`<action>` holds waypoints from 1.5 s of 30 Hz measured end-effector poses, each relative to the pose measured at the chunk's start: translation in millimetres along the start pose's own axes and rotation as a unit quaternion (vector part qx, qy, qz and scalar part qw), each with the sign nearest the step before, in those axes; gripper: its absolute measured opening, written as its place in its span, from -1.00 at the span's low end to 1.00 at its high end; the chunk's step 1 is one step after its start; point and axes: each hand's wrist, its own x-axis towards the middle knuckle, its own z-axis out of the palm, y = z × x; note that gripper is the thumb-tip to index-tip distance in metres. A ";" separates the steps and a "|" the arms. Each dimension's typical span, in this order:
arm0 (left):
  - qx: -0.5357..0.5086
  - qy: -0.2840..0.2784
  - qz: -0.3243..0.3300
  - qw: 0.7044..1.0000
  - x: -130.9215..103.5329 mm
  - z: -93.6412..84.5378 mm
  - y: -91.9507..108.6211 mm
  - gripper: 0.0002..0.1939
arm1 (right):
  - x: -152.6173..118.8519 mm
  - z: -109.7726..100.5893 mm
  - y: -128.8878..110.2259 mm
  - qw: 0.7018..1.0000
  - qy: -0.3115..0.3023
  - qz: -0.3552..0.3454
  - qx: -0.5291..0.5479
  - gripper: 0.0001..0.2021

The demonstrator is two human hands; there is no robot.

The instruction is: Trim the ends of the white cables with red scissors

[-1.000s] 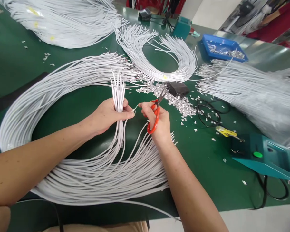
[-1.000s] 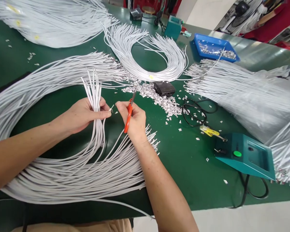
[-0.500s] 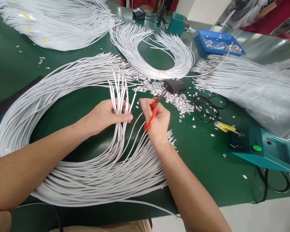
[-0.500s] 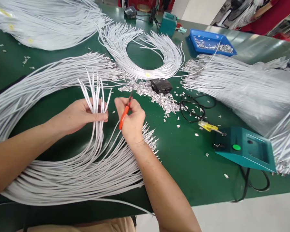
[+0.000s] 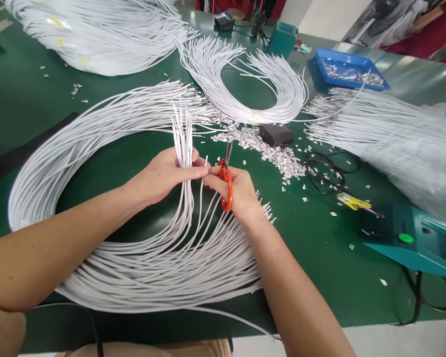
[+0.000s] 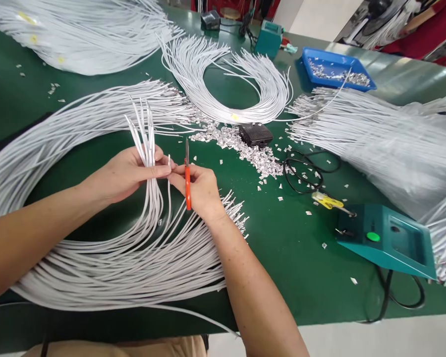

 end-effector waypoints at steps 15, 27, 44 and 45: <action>0.094 -0.046 -0.006 0.994 1.1 -1.5 -9.8 -0.64 | 1.5 -0.9 2.0 0.995 0.039 -0.062 0.071 -0.83; 0.110 0.024 0.043 0.993 -0.9 -3.0 -12.3 -0.68 | 2.2 -3.3 -2.3 0.995 0.086 -0.047 0.007 -0.90; 0.232 -0.021 0.055 0.971 -1.9 -6.1 -6.9 -0.56 | -1.3 0.8 0.4 0.977 0.104 -0.134 -0.125 -0.90; 0.229 -0.017 0.051 0.972 -1.8 -5.9 -6.8 -0.55 | -1.6 1.1 0.4 0.974 0.108 -0.143 -0.137 -0.91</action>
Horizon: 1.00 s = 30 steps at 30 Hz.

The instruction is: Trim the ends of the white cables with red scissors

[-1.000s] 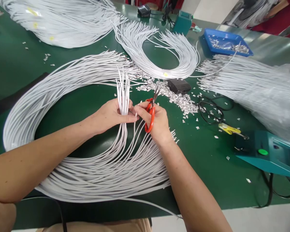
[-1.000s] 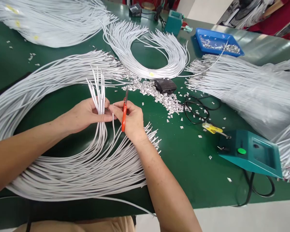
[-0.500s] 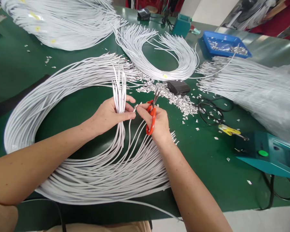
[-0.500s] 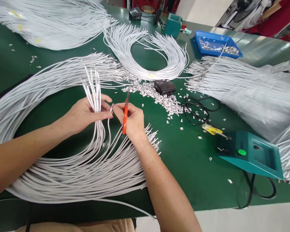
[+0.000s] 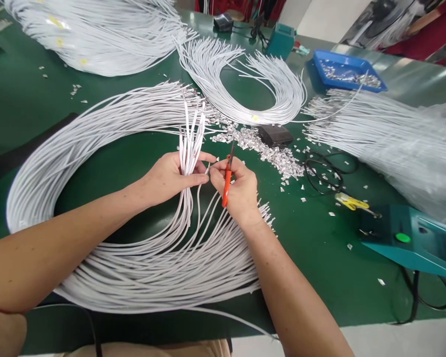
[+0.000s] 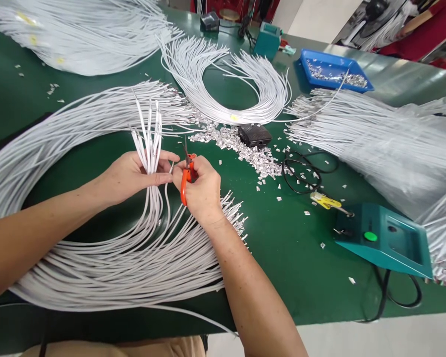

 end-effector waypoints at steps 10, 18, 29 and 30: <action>-0.157 0.022 -0.045 0.986 3.8 -2.1 -1.7 -0.50 | 2.8 -5.7 12.9 0.985 -0.039 -0.015 -0.165 -0.91; -0.171 0.021 -0.058 0.983 4.2 -3.4 2.2 -0.53 | 1.2 -3.1 24.0 0.907 -0.055 -0.079 -0.410 -0.75; -0.211 0.030 -0.052 0.976 3.4 -2.1 3.1 -0.52 | 1.1 -9.9 19.8 0.891 -0.016 -0.104 -0.441 -0.63; -0.211 0.032 -0.052 0.976 3.3 -1.9 3.1 -0.50 | 1.8 -10.1 18.4 0.908 -0.016 -0.081 -0.411 -0.61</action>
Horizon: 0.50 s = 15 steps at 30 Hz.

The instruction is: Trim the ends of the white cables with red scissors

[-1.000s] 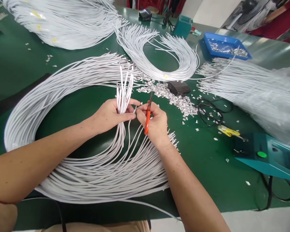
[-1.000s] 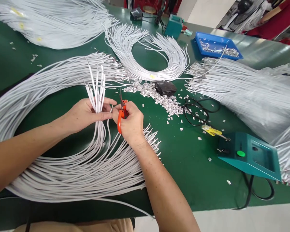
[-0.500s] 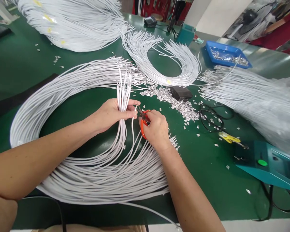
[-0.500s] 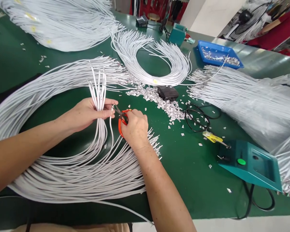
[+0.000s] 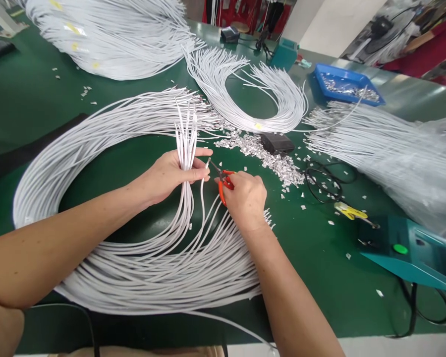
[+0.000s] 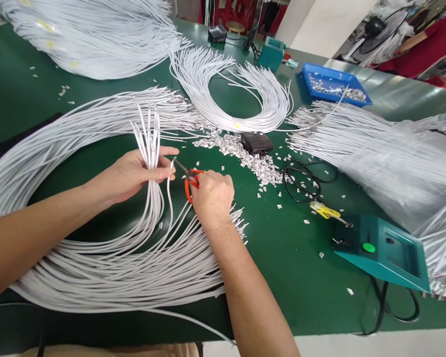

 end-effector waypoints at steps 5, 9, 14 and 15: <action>0.002 0.030 0.005 1.000 -0.8 2.7 -0.4 -0.55 | 4.9 -3.9 -3.3 0.980 -0.045 0.098 0.165 -0.61; 0.020 0.035 0.023 0.999 0.2 3.5 -2.9 -0.62 | 4.4 -2.2 -4.7 0.975 -0.085 0.098 0.181 -0.61; 0.060 0.035 0.044 0.997 1.1 1.7 -5.6 -0.64 | 2.7 -0.1 -5.7 0.983 -0.091 0.065 0.143 -0.61; 0.071 0.035 0.047 0.996 0.9 1.4 -5.6 -0.64 | 2.6 -0.4 -5.9 0.986 -0.090 0.056 0.128 -0.62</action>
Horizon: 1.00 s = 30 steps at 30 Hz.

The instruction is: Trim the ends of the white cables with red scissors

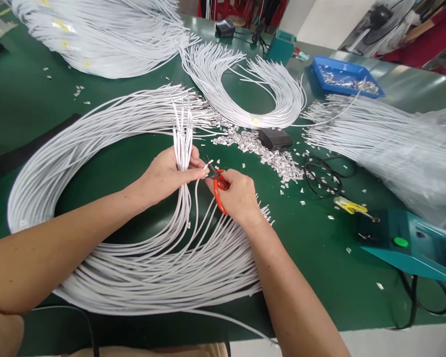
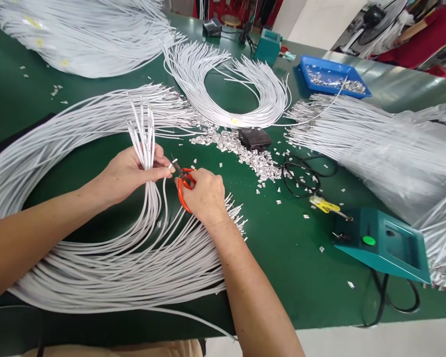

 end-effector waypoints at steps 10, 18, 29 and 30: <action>0.091 -0.004 0.019 0.996 -0.8 -1.8 2.1 -0.67 | -3.8 -0.3 -1.7 0.993 0.008 -0.041 -0.107 -0.66; 0.081 -0.003 -0.007 0.997 -1.0 0.2 5.8 -0.71 | -3.8 4.8 3.6 0.988 0.047 -0.062 -0.133 -0.69; -0.020 -0.063 -0.023 0.998 -2.1 -1.5 7.4 -0.77 | -3.8 3.7 3.4 0.988 0.051 -0.068 -0.127 -0.70; -0.031 -0.068 -0.027 0.997 -2.0 -1.9 7.2 -0.76 | -3.1 2.3 2.3 0.993 0.045 -0.057 -0.098 -0.71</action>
